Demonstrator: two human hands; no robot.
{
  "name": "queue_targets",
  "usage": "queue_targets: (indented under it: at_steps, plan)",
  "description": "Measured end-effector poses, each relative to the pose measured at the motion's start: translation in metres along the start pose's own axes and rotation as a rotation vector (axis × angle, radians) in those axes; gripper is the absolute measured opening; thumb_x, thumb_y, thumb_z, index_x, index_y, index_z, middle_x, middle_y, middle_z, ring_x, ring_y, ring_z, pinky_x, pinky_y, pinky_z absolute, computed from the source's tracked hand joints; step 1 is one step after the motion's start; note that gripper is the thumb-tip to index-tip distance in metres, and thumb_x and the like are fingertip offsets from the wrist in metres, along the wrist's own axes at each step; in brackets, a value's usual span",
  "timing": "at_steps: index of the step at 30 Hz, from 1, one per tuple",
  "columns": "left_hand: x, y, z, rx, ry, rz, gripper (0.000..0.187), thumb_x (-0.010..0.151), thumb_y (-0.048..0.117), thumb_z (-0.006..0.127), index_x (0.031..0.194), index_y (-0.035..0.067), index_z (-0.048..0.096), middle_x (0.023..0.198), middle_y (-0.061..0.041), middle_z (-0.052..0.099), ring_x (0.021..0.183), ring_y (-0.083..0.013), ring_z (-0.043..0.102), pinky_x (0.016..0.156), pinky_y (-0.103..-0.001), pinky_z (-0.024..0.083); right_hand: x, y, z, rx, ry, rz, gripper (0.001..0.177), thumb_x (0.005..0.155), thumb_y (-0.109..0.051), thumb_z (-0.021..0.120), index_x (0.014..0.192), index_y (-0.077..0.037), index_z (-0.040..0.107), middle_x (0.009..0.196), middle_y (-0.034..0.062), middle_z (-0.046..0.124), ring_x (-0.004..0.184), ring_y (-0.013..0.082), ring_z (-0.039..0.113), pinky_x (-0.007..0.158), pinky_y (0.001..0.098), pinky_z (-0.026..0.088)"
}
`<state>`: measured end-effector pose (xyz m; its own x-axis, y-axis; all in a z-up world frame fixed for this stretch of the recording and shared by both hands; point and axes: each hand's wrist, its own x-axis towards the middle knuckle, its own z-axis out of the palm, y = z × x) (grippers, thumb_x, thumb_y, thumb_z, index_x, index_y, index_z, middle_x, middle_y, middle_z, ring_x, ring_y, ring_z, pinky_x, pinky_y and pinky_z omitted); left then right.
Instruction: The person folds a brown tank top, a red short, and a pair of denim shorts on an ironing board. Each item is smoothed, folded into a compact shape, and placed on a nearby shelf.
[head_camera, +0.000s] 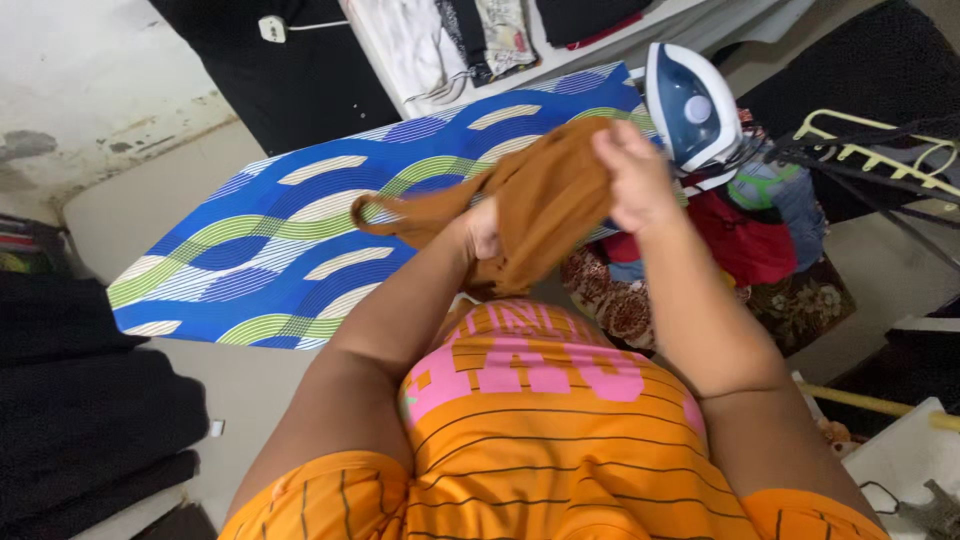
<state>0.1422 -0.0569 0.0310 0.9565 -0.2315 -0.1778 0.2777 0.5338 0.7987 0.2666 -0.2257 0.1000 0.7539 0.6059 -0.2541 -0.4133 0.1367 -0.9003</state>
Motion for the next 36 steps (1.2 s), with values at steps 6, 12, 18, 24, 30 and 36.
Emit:
queue_targets:
  at_steps: [6, 12, 18, 24, 30, 36]
  plan:
    - [0.010, 0.029, -0.002, 0.173, 0.446, 0.257, 0.016, 0.098, 0.024, 0.075, 0.096, 0.010, 0.067, 0.083, 0.002, 0.065, 0.070, -0.0121, 0.059, 0.062, -0.031, 0.050, 0.012, -0.029, -0.114, -0.064, 0.032, -0.118, 0.028, 0.107, -0.017, 0.060, 0.131, -0.003, 0.061, 0.126, 0.0087, 0.069, 0.115, 0.0193, 0.068, 0.101, 0.0354, 0.056]
    - [-0.010, 0.108, 0.043, -0.279, 0.390, 0.538, 0.044, 0.086, 0.027, 0.080, 0.123, 0.013, 0.061, 0.116, -0.001, 0.068, 0.106, -0.0166, 0.067, 0.091, -0.039, 0.059, 0.010, -0.092, -0.113, 0.033, -0.162, -0.181, 0.020, 0.109, -0.011, 0.065, 0.128, -0.008, 0.061, 0.127, 0.0103, 0.067, 0.117, 0.0224, 0.066, 0.106, 0.0438, 0.054]
    - [-0.020, 0.122, 0.092, 0.202, 0.412, 0.225, 0.068, 0.089, 0.022, 0.084, 0.148, 0.015, 0.053, 0.128, -0.007, 0.064, 0.099, -0.0209, 0.055, 0.080, -0.038, 0.045, -0.006, -0.148, -0.075, 0.236, -0.700, -0.318, 0.041, 0.100, -0.006, 0.074, 0.136, -0.014, 0.056, 0.135, 0.0122, 0.065, 0.125, 0.0245, 0.063, 0.112, 0.0430, 0.050]
    - [-0.056, 0.124, 0.083, -0.075, 0.354, 0.414, 0.048, 0.090, 0.012, 0.074, 0.134, 0.010, 0.055, 0.111, -0.004, 0.072, 0.095, -0.0155, 0.071, 0.079, -0.035, 0.055, 0.018, -0.159, -0.066, 0.140, -0.704, -0.299, 0.043, 0.102, 0.003, 0.074, 0.138, -0.006, 0.053, 0.133, 0.0107, 0.061, 0.121, 0.0240, 0.061, 0.111, 0.0418, 0.049]
    - [-0.070, 0.107, 0.052, 0.169, 0.575, 0.289, 0.011, 0.098, 0.003, 0.066, 0.108, 0.004, 0.062, 0.094, -0.002, 0.068, 0.083, -0.0133, 0.070, 0.081, -0.036, 0.064, 0.035, -0.134, -0.057, -0.281, -0.582, -0.320, 0.064, 0.089, 0.008, 0.074, 0.148, -0.003, 0.053, 0.143, 0.0047, 0.059, 0.129, 0.0145, 0.060, 0.111, 0.0317, 0.052]
    - [-0.143, 0.128, 0.020, 0.285, 0.724, 0.541, 0.018, 0.102, 0.002, 0.060, 0.117, 0.012, 0.064, 0.092, -0.002, 0.068, 0.079, -0.0125, 0.065, 0.075, -0.033, 0.058, 0.032, -0.156, -0.098, -0.755, -0.500, -0.149, 0.064, 0.091, 0.004, 0.073, 0.151, -0.003, 0.054, 0.111, 0.0094, 0.066, 0.099, 0.0150, 0.063, 0.089, 0.0287, 0.052]
